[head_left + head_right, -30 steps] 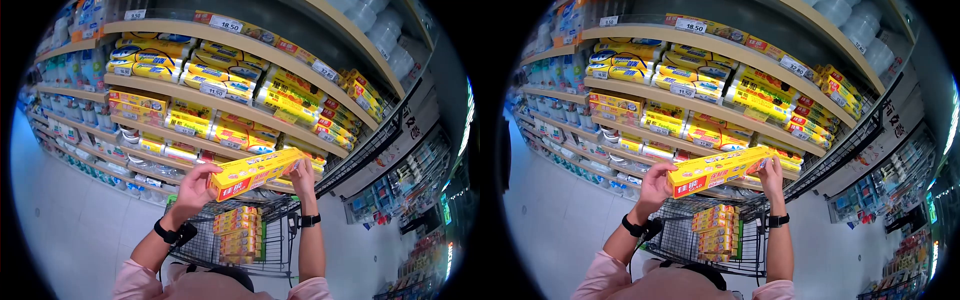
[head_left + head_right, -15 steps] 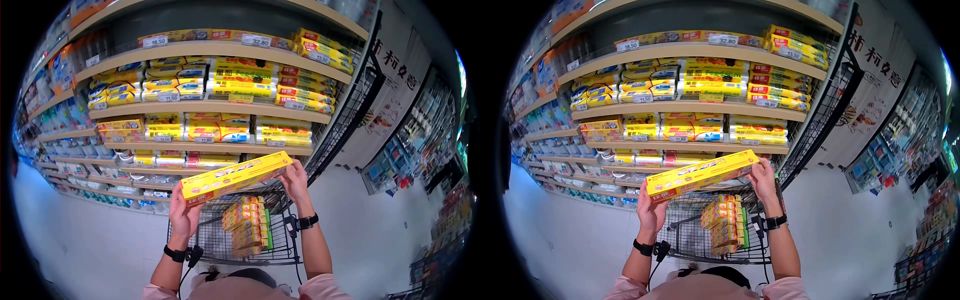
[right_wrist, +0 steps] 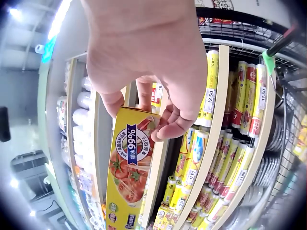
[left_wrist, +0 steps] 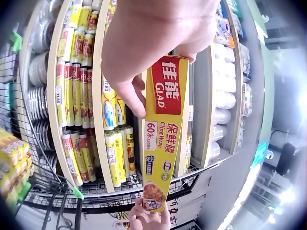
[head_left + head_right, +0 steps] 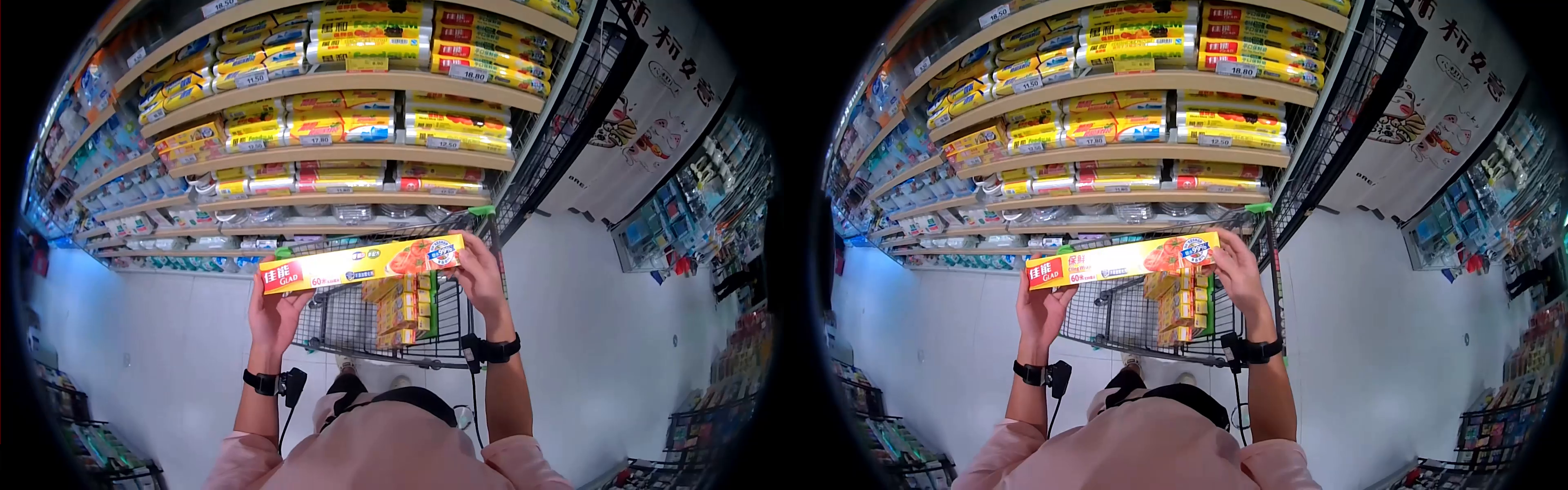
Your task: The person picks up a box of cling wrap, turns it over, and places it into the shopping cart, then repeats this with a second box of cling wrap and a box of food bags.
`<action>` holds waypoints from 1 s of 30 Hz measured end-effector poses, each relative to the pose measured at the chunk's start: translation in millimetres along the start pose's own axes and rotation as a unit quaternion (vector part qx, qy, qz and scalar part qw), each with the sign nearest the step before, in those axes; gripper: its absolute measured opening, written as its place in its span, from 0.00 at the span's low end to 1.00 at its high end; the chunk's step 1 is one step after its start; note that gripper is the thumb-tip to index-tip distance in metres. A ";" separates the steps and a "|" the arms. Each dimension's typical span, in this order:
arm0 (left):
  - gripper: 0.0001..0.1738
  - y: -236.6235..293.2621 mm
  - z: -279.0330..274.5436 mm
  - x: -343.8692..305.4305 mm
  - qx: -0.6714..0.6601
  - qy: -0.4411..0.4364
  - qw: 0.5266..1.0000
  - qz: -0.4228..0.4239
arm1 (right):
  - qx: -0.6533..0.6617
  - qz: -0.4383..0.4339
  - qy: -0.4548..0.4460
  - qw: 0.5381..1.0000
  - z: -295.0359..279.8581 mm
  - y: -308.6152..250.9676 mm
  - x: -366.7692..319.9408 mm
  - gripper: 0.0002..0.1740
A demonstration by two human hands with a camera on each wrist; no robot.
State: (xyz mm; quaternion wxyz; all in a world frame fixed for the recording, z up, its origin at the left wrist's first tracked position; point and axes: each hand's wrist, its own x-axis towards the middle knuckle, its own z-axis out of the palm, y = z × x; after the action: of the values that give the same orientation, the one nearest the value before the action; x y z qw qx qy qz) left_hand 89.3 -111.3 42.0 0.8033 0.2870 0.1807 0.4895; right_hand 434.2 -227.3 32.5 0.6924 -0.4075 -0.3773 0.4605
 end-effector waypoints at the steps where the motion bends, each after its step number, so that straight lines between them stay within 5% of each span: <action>1: 0.30 -2.7 -7.2 -4.1 -0.003 -0.011 1.000 -0.022 | -0.019 0.005 -0.005 1.000 -6.7 1.6 -7.1 0.22; 3: 0.30 -7.2 -6.3 -12.7 -0.004 0.003 0.999 -0.041 | -0.104 -0.018 -0.008 0.994 -15.2 11.6 -21.6 0.21; 6: 0.30 -17.5 5.8 -21.2 0.001 0.050 0.998 -0.047 | 0.103 0.022 0.033 0.994 -20.3 18.2 -33.6 0.21; 15: 0.29 -43.0 21.6 -31.6 -0.016 0.028 0.989 -0.146 | 0.062 0.103 0.120 0.986 -46.8 26.4 -75.9 0.23; 23: 0.20 -72.9 -14.5 -44.6 0.013 0.115 0.969 -0.218 | -0.022 0.231 0.151 0.961 -81.9 73.3 -100.1 0.24; 30: 0.19 -94.8 -66.0 -43.7 0.074 0.167 0.943 -0.278 | -0.024 0.196 0.170 0.965 -70.4 106.2 -97.9 0.22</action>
State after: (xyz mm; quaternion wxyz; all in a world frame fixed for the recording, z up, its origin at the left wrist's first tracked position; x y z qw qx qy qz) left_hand 96.4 -165.2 -68.9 0.8423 0.1980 0.4202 0.2733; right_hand 433.8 -309.3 -105.7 0.6328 -0.5623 -0.1775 0.5019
